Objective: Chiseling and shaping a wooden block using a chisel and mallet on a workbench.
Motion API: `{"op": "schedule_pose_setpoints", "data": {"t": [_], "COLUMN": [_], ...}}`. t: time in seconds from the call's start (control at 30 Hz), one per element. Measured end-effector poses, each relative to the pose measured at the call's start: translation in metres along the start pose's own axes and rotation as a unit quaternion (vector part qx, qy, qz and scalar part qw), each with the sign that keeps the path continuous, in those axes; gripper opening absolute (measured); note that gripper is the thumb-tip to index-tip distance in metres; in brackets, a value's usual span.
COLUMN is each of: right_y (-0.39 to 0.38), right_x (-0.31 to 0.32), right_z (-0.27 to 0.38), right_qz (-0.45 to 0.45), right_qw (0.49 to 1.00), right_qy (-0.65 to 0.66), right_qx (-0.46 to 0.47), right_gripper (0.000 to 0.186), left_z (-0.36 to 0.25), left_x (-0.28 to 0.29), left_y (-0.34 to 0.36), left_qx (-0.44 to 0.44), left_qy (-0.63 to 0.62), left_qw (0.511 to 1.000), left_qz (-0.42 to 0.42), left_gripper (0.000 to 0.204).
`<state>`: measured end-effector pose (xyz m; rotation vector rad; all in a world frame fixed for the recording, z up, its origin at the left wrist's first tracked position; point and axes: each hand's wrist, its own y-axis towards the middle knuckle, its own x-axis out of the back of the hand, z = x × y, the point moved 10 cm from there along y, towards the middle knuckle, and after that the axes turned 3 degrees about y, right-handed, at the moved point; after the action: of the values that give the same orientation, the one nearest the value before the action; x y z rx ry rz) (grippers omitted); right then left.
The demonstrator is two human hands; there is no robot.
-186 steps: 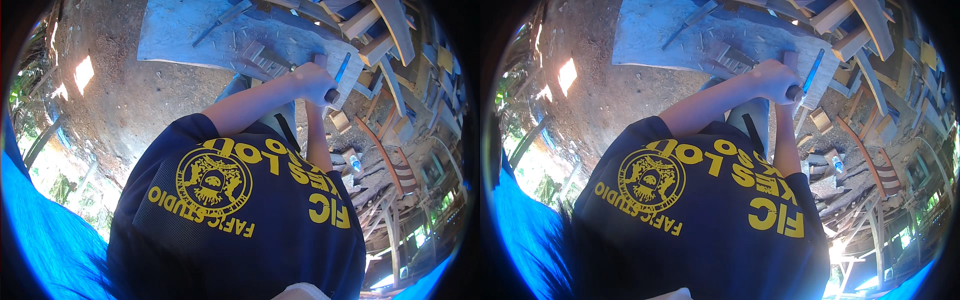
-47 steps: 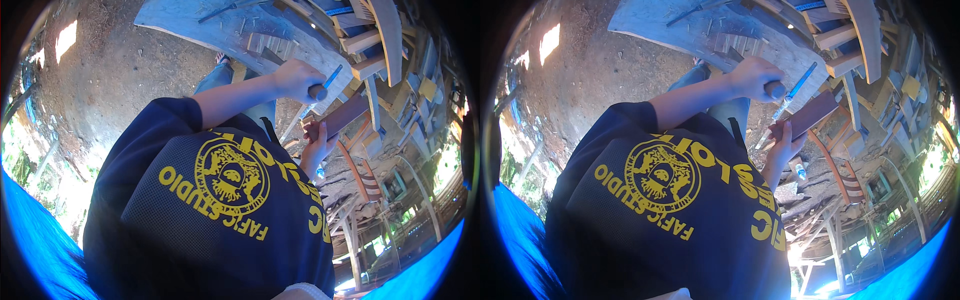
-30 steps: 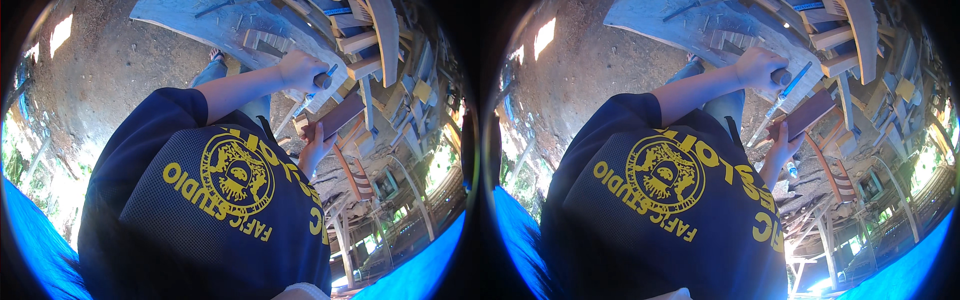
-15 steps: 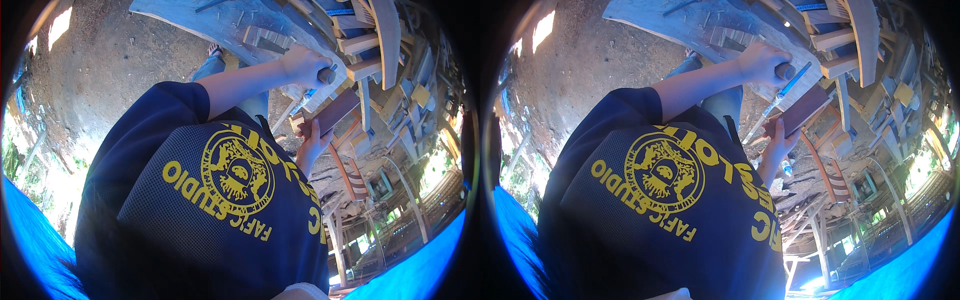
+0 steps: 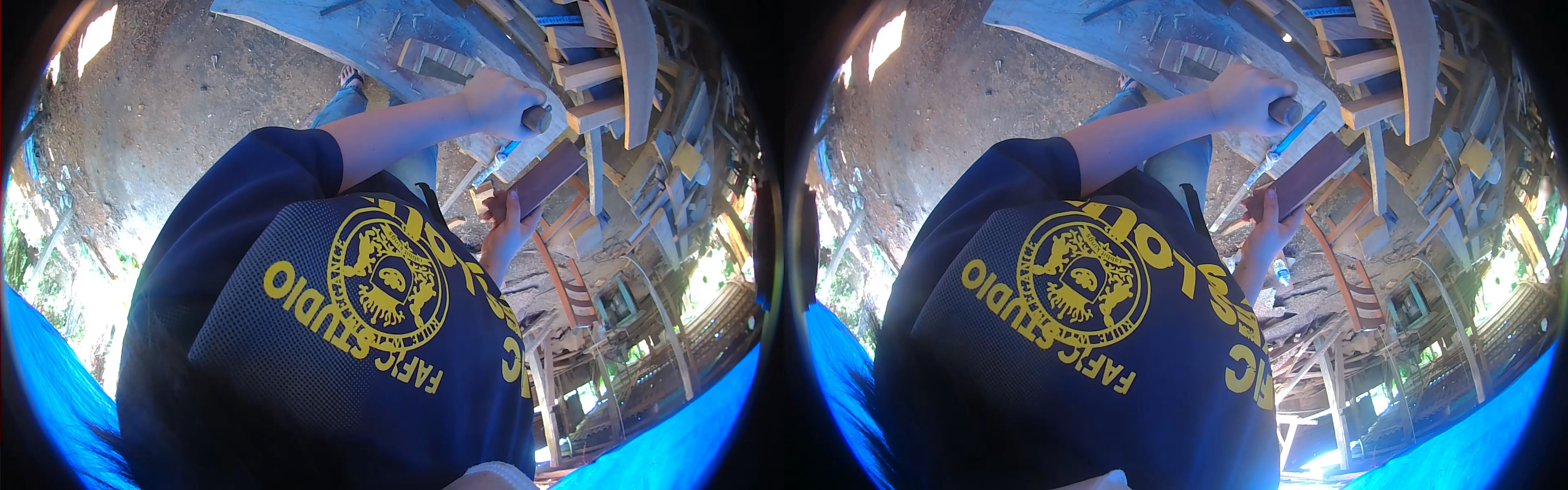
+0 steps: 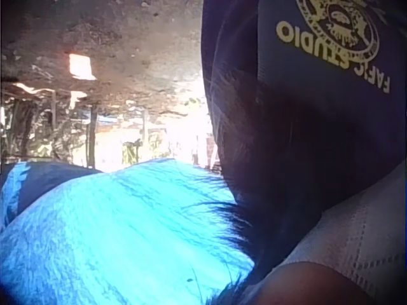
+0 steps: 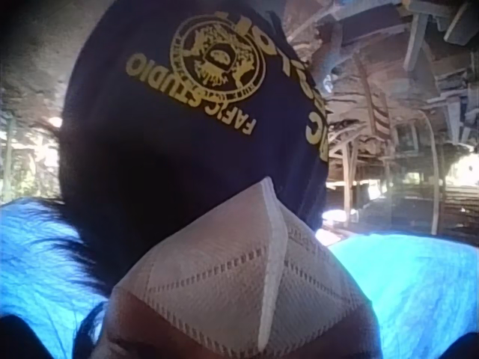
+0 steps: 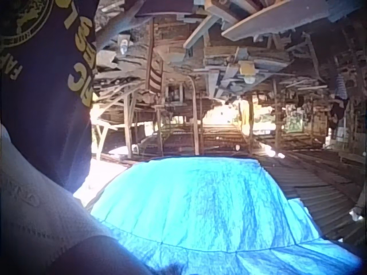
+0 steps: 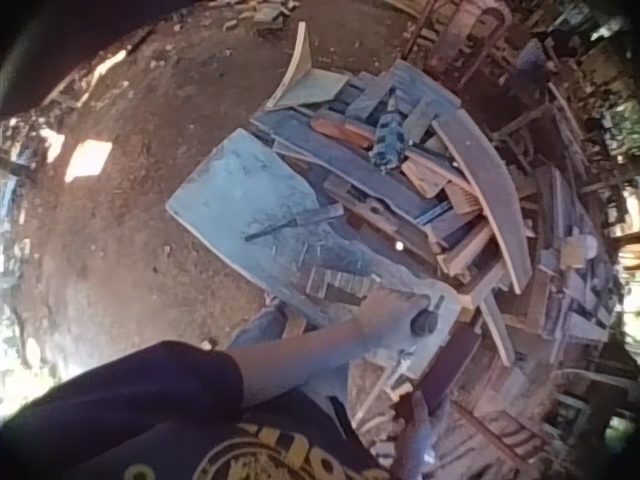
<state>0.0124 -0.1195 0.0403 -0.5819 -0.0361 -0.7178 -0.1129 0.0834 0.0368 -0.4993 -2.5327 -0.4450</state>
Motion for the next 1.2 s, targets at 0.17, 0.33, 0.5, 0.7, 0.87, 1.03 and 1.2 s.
{"op": "schedule_pose_setpoints", "data": {"t": [0.17, 0.33, 0.5, 0.7, 0.87, 1.03, 1.2], "right_y": [0.001, 0.001, 0.004, 0.008, 0.013, 0.024, 0.034], "right_x": [-0.004, -0.006, -0.01, -0.011, -0.009, 0.014, 0.03], "right_z": [0.005, 0.005, 0.006, 0.003, 0.017, 0.091, 0.109], "right_qz": [0.008, 0.008, 0.011, 0.017, 0.032, -0.011, -0.02], "right_qw": [1.0, 1.0, 1.0, 1.0, 0.999, 0.994, 0.991], "right_qy": [-0.002, -0.005, -0.008, -0.002, -0.003, -0.037, -0.017], "right_qx": [0.009, 0.006, 0.005, 0.005, -0.004, 0.097, 0.13], "right_gripper": [0.044, 0.044, 0.043, 0.041, 0.047, 0.046, 0.048], "left_z": [0.002, 0.001, -0.001, 0.0, 0.002, -0.001, -0.003], "left_x": [-0.002, 0.001, 0.003, 0.002, -0.003, -0.009, -0.015], "left_y": [0.001, 0.001, 0.001, 0.003, 0.006, 0.006, 0.006], "left_qx": [0.008, 0.004, -0.003, 0.004, 0.007, 0.004, -0.004], "left_qy": [0.001, 0.005, 0.003, -0.004, -0.018, 0.015, 0.015], "left_qw": [1.0, 1.0, 1.0, 1.0, 1.0, 0.999, 0.999], "left_qz": [0.01, -0.007, -0.022, -0.019, -0.005, 0.03, 0.044], "left_gripper": [0.026, 0.025, 0.025, 0.024, 0.025, 0.025, 0.024]}}
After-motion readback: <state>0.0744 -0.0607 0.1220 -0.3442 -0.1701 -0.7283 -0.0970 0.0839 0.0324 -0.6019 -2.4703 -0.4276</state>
